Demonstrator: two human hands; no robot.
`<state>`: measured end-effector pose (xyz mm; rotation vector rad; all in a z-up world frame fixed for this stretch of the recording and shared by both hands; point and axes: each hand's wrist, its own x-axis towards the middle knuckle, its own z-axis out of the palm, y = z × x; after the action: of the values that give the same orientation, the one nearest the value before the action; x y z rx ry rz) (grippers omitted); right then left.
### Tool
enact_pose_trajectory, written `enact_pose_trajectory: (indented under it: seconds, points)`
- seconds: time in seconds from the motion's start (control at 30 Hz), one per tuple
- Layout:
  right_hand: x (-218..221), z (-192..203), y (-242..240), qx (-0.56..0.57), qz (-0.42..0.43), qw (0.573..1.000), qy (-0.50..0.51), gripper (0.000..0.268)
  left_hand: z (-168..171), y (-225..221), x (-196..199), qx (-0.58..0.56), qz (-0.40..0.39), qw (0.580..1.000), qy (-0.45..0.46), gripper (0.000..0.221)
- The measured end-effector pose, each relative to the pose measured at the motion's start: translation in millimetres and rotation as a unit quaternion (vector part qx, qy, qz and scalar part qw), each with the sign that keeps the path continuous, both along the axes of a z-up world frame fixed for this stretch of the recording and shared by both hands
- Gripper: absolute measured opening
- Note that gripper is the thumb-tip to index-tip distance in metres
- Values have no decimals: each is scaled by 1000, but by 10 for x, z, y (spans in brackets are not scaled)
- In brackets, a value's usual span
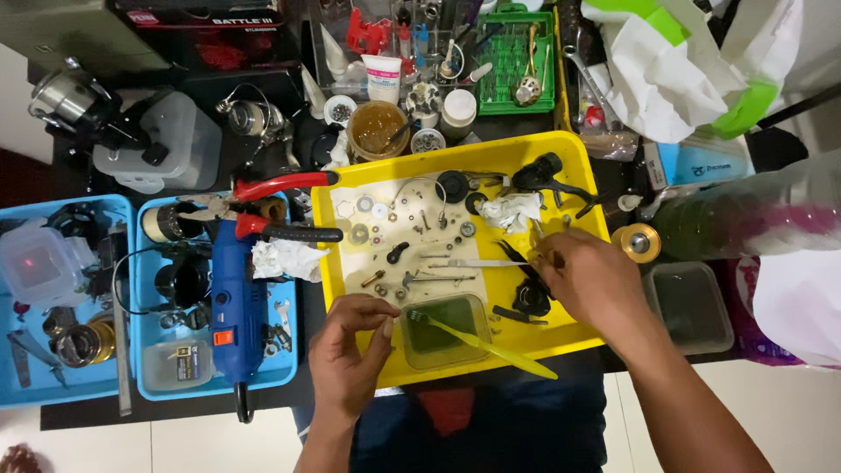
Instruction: The person cleans small metal parts using a yellow toothbrush and a green liquid in a small container. They scrub each part, wipe it with a tissue, and place it back on the yellow tray. The process is repeated for several different small components.
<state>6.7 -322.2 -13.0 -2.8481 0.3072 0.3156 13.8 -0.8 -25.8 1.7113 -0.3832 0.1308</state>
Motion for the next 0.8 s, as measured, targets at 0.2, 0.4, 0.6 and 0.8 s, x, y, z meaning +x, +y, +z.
enact_pose_trajectory:
  seconds: [0.2, 0.4, 0.6, 0.8]
  points:
    - [45, 41, -21, -18, -15, 1000, -16, 18, -61, 6, 37, 48, 3, 998, -36, 21]
    - [69, 94, 59, 23, -15, 1000, 11, 21, 5, 3, -12, 8, 7, 1000, 4, 22]
    - [51, 21, 54, -3, 24, 1000, -6, 24, -26, -4, -20, -3, 18, 1000, -4, 20]
    - [83, 255, 92, 20, -26, 999, 22, 24, -1, 25, -23, 9, 28, 995, 96, 15]
